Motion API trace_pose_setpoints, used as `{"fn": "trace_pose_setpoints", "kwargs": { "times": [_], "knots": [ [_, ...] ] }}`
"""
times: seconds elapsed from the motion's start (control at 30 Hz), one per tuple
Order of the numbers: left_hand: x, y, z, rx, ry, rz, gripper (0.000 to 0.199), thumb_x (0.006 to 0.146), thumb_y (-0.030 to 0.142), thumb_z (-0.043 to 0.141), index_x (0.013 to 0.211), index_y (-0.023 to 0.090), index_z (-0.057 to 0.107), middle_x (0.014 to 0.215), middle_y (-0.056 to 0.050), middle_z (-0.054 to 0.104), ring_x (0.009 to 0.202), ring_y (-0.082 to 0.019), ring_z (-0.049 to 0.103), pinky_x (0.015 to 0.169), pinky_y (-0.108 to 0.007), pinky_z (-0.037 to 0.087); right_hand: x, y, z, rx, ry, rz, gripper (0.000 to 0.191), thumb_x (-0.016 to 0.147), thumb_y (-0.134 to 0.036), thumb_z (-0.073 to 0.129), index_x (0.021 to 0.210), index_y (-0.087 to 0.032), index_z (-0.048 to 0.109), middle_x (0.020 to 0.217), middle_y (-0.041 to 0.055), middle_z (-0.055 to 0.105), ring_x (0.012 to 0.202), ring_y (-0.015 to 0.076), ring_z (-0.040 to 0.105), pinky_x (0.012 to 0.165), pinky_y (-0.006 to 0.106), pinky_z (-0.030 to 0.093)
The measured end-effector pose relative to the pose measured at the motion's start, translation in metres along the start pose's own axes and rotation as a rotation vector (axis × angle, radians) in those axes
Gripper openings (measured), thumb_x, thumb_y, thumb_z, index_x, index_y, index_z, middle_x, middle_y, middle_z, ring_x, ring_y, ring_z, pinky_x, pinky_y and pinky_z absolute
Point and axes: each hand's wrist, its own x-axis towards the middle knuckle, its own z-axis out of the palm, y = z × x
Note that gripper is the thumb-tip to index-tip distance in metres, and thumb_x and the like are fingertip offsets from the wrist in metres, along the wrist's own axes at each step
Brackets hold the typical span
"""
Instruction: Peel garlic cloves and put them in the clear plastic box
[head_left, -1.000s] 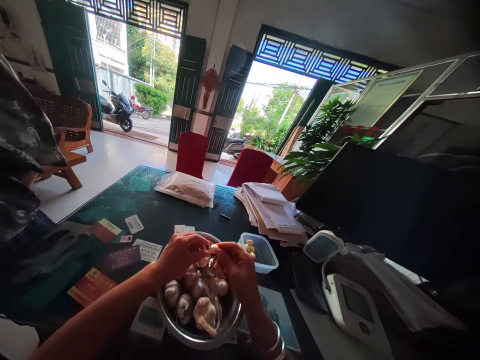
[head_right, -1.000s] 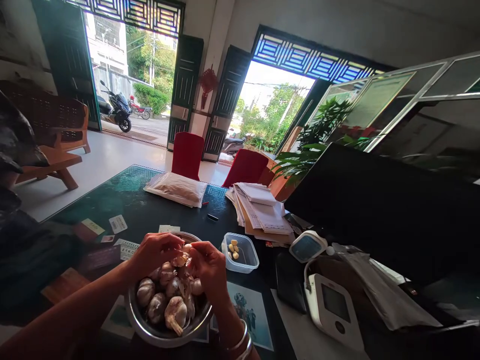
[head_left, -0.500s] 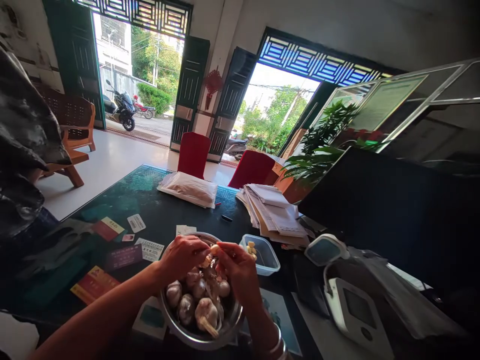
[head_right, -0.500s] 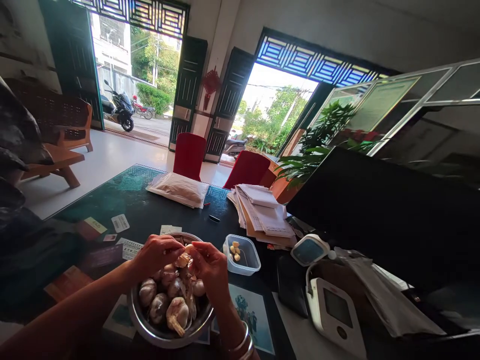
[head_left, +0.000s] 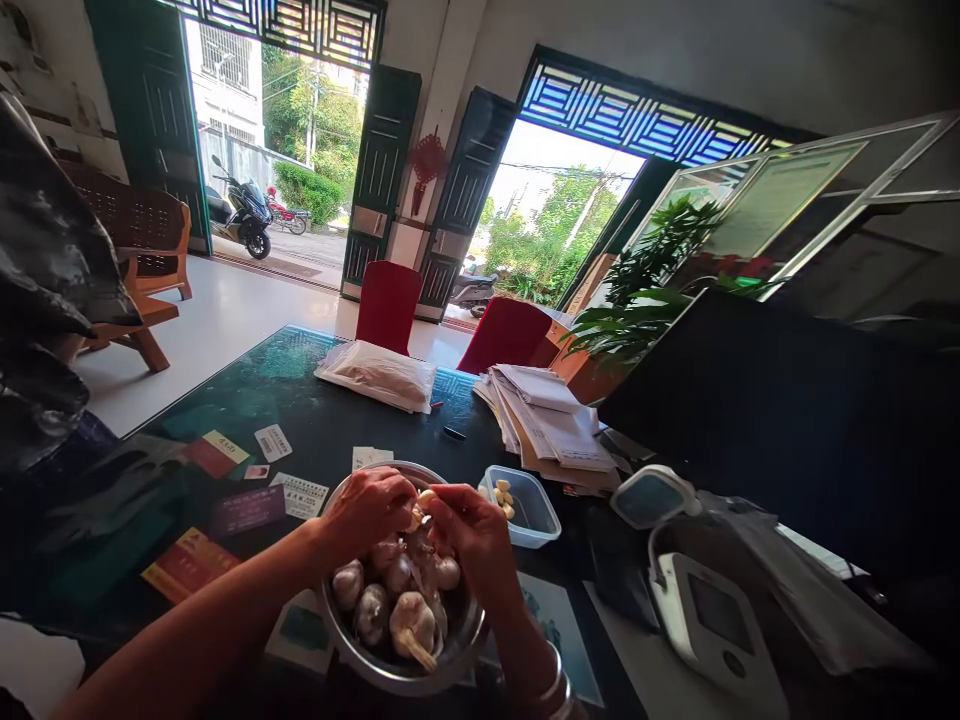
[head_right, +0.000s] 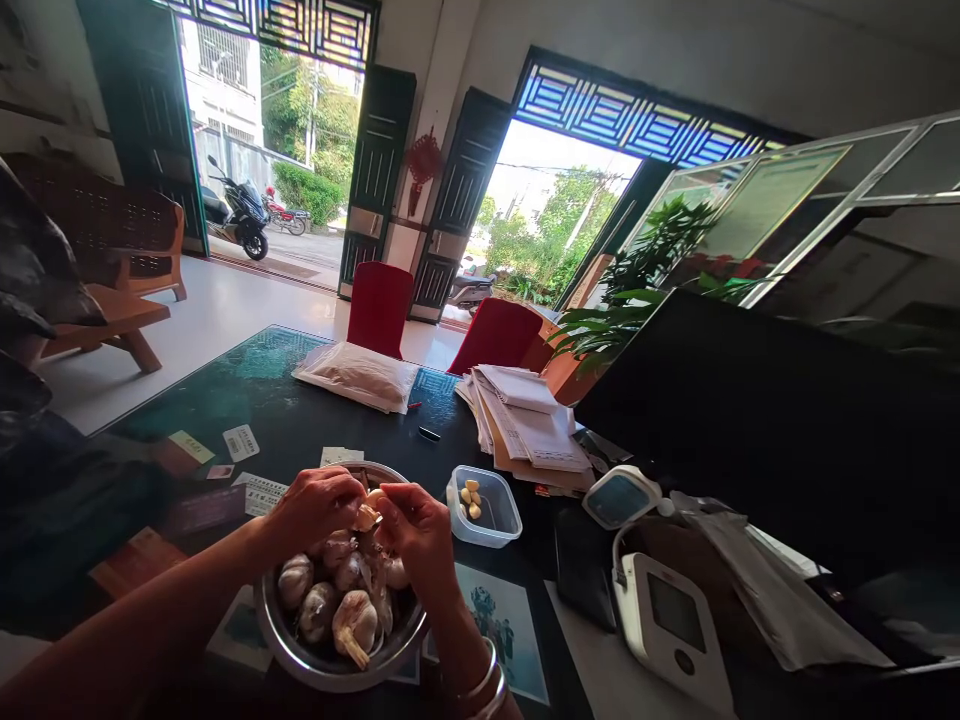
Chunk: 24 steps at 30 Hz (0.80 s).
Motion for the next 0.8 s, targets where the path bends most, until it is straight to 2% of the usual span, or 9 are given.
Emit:
{"fn": "trace_pose_setpoints", "kwargs": {
  "times": [0.2,0.37,0.53,0.63,0.8],
  "knots": [
    [-0.001,-0.0023,-0.0008,-0.03,-0.022,-0.074,0.014,0.079,0.014,0.054,0.073,0.017,0.066,0.072,-0.002,0.067,0.068,-0.014,0.06,0.067,-0.024,0.046,0.0029,0.0037,-0.004,0.088,-0.023,0.023,0.018,0.073,-0.029,0.07,0.085,-0.017,0.066,0.071,0.0004,0.065,0.045,0.006,0.049,0.04,0.018,0.037],
    [-0.0012,-0.0012,-0.0022,-0.101,-0.05,-0.012,0.019,0.086,0.02,0.049,0.092,0.019,0.067,0.084,-0.003,0.068,0.075,-0.014,0.062,0.071,-0.024,0.046,0.0035,0.0025,-0.0035,0.094,-0.023,0.044,0.018,0.071,-0.028,0.071,0.085,-0.017,0.067,0.064,-0.0015,0.062,0.044,0.006,0.047,0.04,0.018,0.036],
    [-0.0013,-0.0009,-0.0022,-0.053,-0.091,0.002,0.021,0.087,0.02,0.048,0.079,0.017,0.067,0.074,-0.002,0.067,0.07,-0.014,0.061,0.069,-0.023,0.045,0.004,0.0019,-0.0017,0.078,-0.032,0.076,0.021,0.07,-0.03,0.072,0.085,-0.017,0.067,0.061,-0.0022,0.06,0.044,0.0062,0.046,0.04,0.018,0.034],
    [-0.0003,0.0011,-0.002,-0.011,-0.134,-0.015,0.018,0.086,0.017,0.049,0.077,0.016,0.064,0.073,-0.002,0.065,0.07,-0.013,0.06,0.068,-0.023,0.045,0.0047,0.0036,-0.0019,0.096,-0.048,0.076,0.022,0.067,-0.03,0.074,0.085,-0.017,0.067,0.066,-0.0018,0.062,0.045,0.0059,0.047,0.041,0.018,0.035],
    [0.0017,0.0019,-0.0014,0.054,-0.17,-0.092,0.021,0.089,0.019,0.044,0.077,0.016,0.061,0.078,-0.002,0.066,0.075,-0.014,0.06,0.071,-0.024,0.045,0.0052,0.0034,-0.0038,0.082,-0.076,0.064,0.024,0.068,-0.03,0.074,0.087,-0.016,0.066,0.058,-0.0031,0.059,0.042,0.0059,0.045,0.04,0.018,0.035]
  ]
}}
